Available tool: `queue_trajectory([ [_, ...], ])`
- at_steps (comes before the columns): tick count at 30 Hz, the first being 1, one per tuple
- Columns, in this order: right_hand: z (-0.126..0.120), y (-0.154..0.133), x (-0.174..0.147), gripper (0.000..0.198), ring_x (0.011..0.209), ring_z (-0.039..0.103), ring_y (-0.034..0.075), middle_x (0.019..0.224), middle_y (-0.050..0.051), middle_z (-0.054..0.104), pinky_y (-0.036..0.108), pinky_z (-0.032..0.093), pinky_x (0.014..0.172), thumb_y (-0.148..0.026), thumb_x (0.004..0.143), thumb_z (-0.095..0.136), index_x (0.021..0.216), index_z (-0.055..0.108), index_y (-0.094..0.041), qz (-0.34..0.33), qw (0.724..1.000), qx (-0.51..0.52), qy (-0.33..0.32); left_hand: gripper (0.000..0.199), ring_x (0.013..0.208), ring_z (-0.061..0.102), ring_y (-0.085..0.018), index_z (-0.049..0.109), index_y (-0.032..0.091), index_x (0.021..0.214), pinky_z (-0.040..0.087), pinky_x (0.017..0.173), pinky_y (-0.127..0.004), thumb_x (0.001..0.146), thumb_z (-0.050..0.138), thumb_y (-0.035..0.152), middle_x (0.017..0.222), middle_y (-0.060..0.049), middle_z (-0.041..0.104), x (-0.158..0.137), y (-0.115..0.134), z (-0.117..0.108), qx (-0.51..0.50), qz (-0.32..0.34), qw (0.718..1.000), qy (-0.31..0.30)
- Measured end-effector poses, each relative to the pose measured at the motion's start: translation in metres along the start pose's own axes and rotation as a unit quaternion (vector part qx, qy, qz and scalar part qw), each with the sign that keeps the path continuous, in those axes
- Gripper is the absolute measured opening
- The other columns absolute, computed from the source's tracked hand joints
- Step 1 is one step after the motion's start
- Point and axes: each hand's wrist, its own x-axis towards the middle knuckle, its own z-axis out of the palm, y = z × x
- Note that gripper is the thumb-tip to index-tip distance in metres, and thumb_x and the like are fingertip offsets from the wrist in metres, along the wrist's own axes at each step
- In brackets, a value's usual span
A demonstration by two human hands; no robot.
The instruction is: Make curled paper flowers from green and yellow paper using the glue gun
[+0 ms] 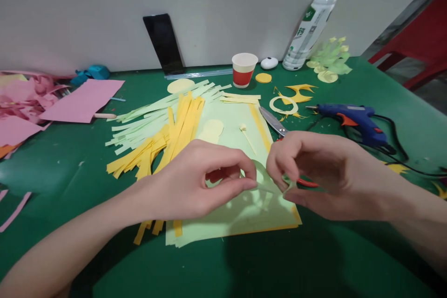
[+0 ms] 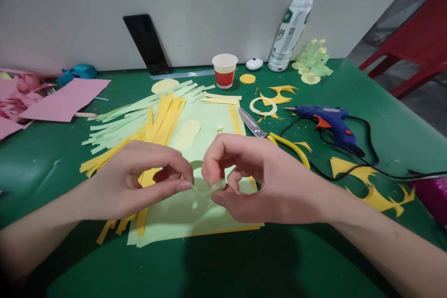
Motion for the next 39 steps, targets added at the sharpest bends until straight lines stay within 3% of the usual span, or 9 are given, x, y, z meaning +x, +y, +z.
queue_trajectory([
  [3, -0.002, 0.001, -0.001, 0.034, 0.07, 0.053, 0.007, 0.077, -0.005, 0.053, 0.015, 0.044, 0.058, -0.003, 0.074, 0.056, 0.094, 0.059, -0.03, 0.017, 1.0, -0.002, -0.01, 0.01, 0.046, 0.041, -0.004, 0.06, 0.015, 0.071, 0.035, 0.045, -0.013, 0.081, 0.057, 0.015, 0.054, 0.005, 0.053, 0.0, 0.0, 0.0, 0.014, 0.001, 1.0, -0.001],
  [6, -0.005, 0.0, -0.001, 0.026, 0.071, 0.052, 0.007, 0.076, -0.004, 0.053, 0.015, 0.044, 0.06, 0.0, 0.072, 0.057, 0.078, 0.061, -0.025, 0.007, 1.0, 0.011, -0.008, 0.011, 0.045, 0.042, -0.005, 0.06, 0.015, 0.071, 0.036, 0.045, -0.014, 0.081, 0.056, 0.016, 0.053, 0.005, 0.053, 0.0, 0.0, -0.003, 0.02, -0.006, 1.0, -0.007],
  [9, -0.006, -0.002, -0.001, 0.024, 0.064, 0.047, 0.005, 0.072, -0.005, 0.048, 0.014, 0.04, 0.054, 0.002, 0.071, 0.055, 0.063, 0.047, -0.019, -0.016, 0.999, 0.028, -0.001, 0.012, 0.045, 0.042, -0.004, 0.059, 0.015, 0.071, 0.036, 0.045, -0.013, 0.082, 0.055, 0.015, 0.053, 0.005, 0.054, -0.002, -0.001, -0.005, 0.02, -0.001, 1.0, 0.001],
  [12, -0.007, -0.005, -0.003, 0.03, 0.058, 0.04, 0.004, 0.067, -0.006, 0.042, 0.014, 0.035, 0.05, 0.001, 0.073, 0.054, 0.062, 0.033, -0.018, -0.034, 0.999, 0.023, -0.01, 0.011, 0.046, 0.043, -0.004, 0.059, 0.015, 0.072, 0.036, 0.046, -0.013, 0.082, 0.055, 0.015, 0.055, 0.004, 0.055, -0.004, -0.002, -0.008, 0.027, 0.005, 1.0, 0.012],
  [14, -0.009, -0.007, -0.006, 0.03, 0.055, 0.038, 0.004, 0.063, -0.006, 0.039, 0.015, 0.032, 0.046, 0.001, 0.074, 0.052, 0.063, 0.033, -0.019, -0.038, 0.999, -0.004, -0.007, 0.01, 0.048, 0.045, -0.004, 0.06, 0.014, 0.073, 0.037, 0.047, -0.013, 0.082, 0.056, 0.015, 0.057, 0.004, 0.056, -0.005, -0.002, -0.011, 0.031, 0.006, 0.999, 0.01],
  [24, -0.029, -0.017, -0.011, 0.026, 0.055, 0.044, 0.006, 0.065, -0.003, 0.045, 0.019, 0.033, 0.043, -0.001, 0.071, 0.053, 0.058, 0.04, -0.02, -0.043, 0.989, -0.141, 0.01, 0.009, 0.049, 0.049, -0.004, 0.06, 0.015, 0.073, 0.039, 0.048, -0.012, 0.081, 0.057, 0.014, 0.058, 0.004, 0.059, -0.003, -0.002, -0.019, 0.063, 0.003, 0.998, -0.001],
  [27, -0.03, -0.018, -0.009, 0.024, 0.053, 0.046, 0.007, 0.063, -0.003, 0.047, 0.018, 0.038, 0.044, -0.006, 0.072, 0.056, 0.059, 0.043, -0.021, -0.033, 0.989, -0.141, 0.033, 0.009, 0.049, 0.049, -0.004, 0.06, 0.015, 0.073, 0.039, 0.048, -0.012, 0.081, 0.057, 0.015, 0.058, 0.004, 0.059, -0.003, -0.002, -0.019, 0.061, -0.002, 0.998, 0.0],
  [35, -0.037, -0.017, -0.015, 0.006, 0.051, 0.048, 0.008, 0.059, 0.0, 0.053, 0.018, 0.037, 0.039, -0.028, 0.07, 0.071, 0.07, 0.065, -0.026, 0.019, 0.987, -0.112, 0.112, 0.009, 0.049, 0.048, -0.005, 0.059, 0.016, 0.072, 0.039, 0.048, -0.014, 0.081, 0.057, 0.016, 0.058, 0.004, 0.058, -0.003, -0.004, -0.02, 0.048, -0.014, 0.999, -0.001],
  [39, -0.035, -0.016, -0.011, 0.004, 0.052, 0.051, 0.008, 0.072, 0.0, 0.059, 0.018, 0.039, 0.039, -0.031, 0.073, 0.068, 0.076, 0.067, -0.029, 0.021, 0.982, -0.135, 0.13, 0.01, 0.049, 0.048, -0.005, 0.059, 0.016, 0.072, 0.038, 0.047, -0.015, 0.081, 0.057, 0.017, 0.058, 0.004, 0.059, -0.003, -0.004, -0.02, 0.042, -0.016, 0.999, 0.005],
])
